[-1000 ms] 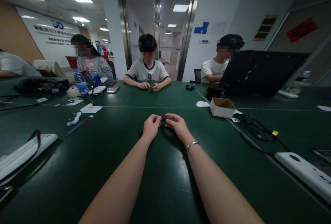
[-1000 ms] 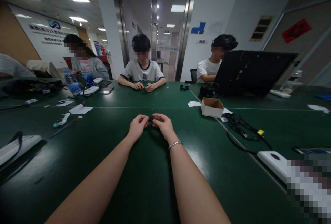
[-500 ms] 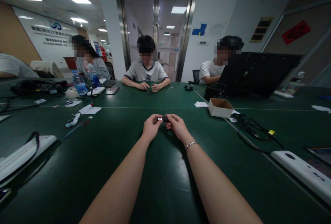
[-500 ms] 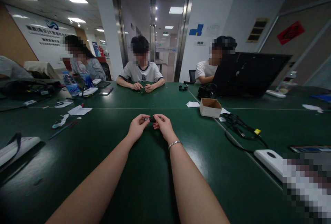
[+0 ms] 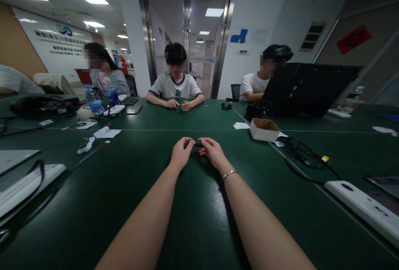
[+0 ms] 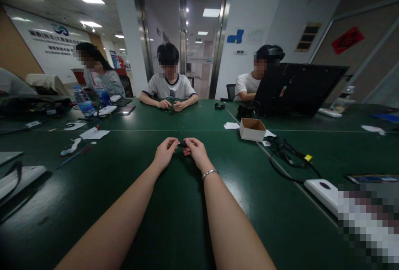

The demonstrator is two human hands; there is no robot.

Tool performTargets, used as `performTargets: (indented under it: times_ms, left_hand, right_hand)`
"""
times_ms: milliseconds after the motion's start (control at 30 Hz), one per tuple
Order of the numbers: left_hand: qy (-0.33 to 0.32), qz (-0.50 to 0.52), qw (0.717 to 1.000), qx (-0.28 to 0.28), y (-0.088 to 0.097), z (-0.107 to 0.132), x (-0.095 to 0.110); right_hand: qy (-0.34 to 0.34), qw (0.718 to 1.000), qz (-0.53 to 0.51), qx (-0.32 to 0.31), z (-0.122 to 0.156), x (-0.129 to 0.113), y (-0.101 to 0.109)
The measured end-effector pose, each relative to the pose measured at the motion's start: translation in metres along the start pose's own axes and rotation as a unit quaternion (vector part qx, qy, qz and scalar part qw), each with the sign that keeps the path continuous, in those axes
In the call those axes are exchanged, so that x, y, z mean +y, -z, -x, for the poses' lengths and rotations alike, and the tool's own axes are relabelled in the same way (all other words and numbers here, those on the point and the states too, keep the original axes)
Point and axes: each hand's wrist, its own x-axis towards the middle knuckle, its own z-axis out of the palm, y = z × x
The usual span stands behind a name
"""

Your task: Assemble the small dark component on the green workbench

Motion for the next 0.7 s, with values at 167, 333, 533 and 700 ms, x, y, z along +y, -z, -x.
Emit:
performTargets:
  times_ms: [167, 333, 533, 700]
  left_hand:
    - [-0.037, -0.052, 0.998, 0.002, 0.0009, 0.0008, 0.0021]
    - [-0.002, -0.007, 1.0, -0.003, 0.0007, 0.0007, 0.0011]
    - [0.046, -0.058, 0.997, 0.022, 0.0022, 0.0029, 0.0045]
    - [0.049, -0.066, 0.996, 0.022, 0.0035, 0.0019, 0.0051]
  right_hand:
    - [0.0, 1.0, 0.012, 0.006, -0.0002, -0.0004, -0.0002]
    - [0.001, 1.0, 0.018, 0.001, 0.0003, -0.001, -0.0014]
    - [-0.005, 0.999, 0.041, -0.023, 0.0012, -0.0029, -0.002]
    - [-0.005, 0.999, 0.047, -0.027, 0.0008, -0.0025, -0.002]
